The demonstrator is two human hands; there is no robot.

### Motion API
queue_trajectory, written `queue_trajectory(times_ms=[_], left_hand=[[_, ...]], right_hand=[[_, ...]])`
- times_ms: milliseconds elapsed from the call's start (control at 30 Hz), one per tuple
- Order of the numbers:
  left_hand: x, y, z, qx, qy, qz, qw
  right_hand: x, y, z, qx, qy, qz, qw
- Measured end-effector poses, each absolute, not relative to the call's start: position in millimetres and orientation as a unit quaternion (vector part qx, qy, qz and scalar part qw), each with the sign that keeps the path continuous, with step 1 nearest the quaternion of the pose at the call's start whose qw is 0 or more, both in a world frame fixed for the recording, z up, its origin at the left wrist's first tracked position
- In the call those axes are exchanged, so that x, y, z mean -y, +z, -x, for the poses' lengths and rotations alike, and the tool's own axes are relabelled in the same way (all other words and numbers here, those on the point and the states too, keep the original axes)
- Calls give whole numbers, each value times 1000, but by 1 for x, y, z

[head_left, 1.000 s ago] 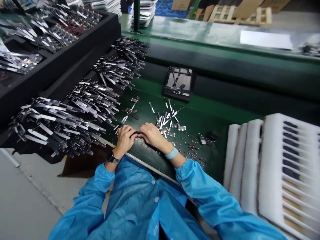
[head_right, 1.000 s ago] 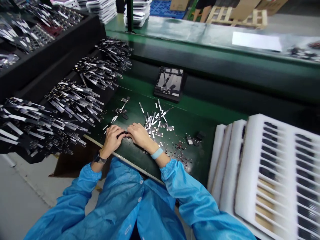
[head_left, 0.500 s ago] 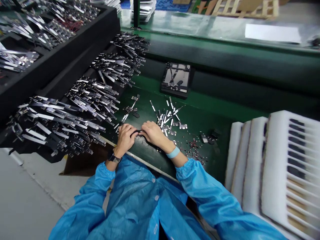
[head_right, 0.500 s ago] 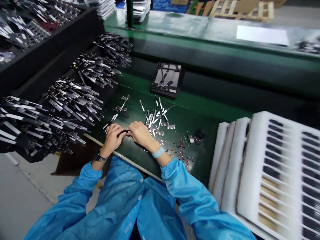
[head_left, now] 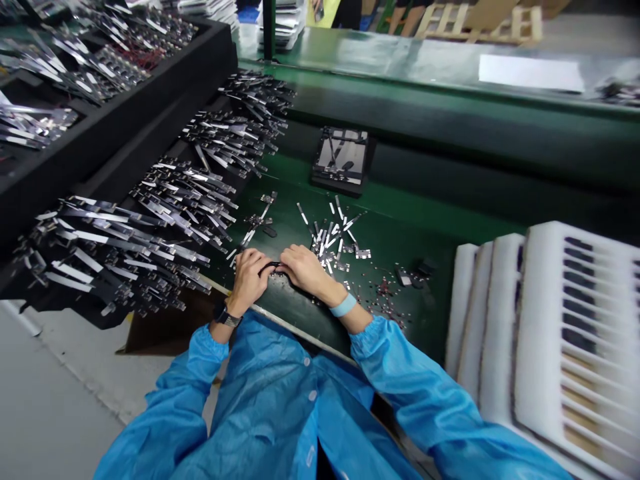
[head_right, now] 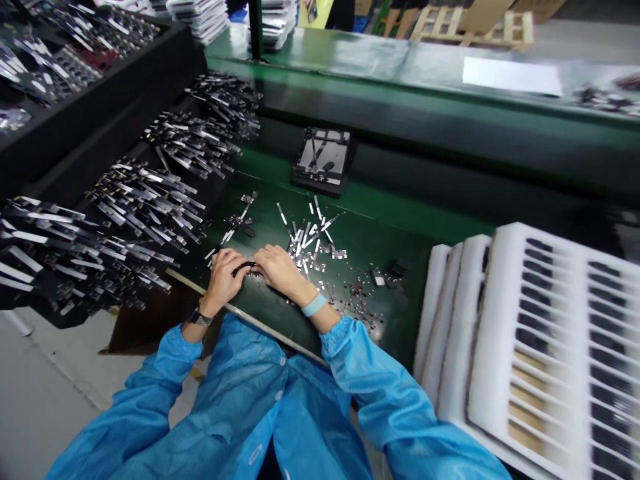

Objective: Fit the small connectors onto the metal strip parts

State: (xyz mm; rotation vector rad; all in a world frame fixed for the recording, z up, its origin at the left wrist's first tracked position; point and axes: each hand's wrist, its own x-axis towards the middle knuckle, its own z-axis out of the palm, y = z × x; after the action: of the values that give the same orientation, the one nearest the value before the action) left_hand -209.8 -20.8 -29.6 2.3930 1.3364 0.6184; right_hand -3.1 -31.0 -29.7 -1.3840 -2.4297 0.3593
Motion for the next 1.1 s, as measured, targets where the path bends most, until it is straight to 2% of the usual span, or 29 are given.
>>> queue_trajectory(times_ms=[133, 333, 500, 600, 700, 800, 933, 1000, 1100], left_hand=[[28, -22, 213, -442, 223, -853, 166], [26, 1, 222, -360, 225, -893, 151], [17, 28, 216, -309, 236, -912, 134], [26, 35, 209, -325, 312, -890, 72], [37, 31, 198, -390, 473, -788, 50], [36, 27, 179, -450, 566, -664, 192], [13, 36, 140, -413, 511, -578, 484], [2, 44, 120, -385, 495, -542, 559], [-2, 53, 97, -381, 511, -470, 610]], right_hand=[[31, -16, -1, 834, 186, 492, 165], [21, 19, -16, 811, 365, 420, 181], [18, 41, -28, 820, 414, 351, 184], [23, 49, -39, 792, 408, 386, 240], [28, 56, -52, 724, 390, 446, 352], [29, 62, -59, 656, 358, 480, 459], [28, 66, -53, 589, 344, 495, 539], [31, 66, -47, 576, 364, 485, 549], [40, 65, -40, 573, 392, 470, 545]])
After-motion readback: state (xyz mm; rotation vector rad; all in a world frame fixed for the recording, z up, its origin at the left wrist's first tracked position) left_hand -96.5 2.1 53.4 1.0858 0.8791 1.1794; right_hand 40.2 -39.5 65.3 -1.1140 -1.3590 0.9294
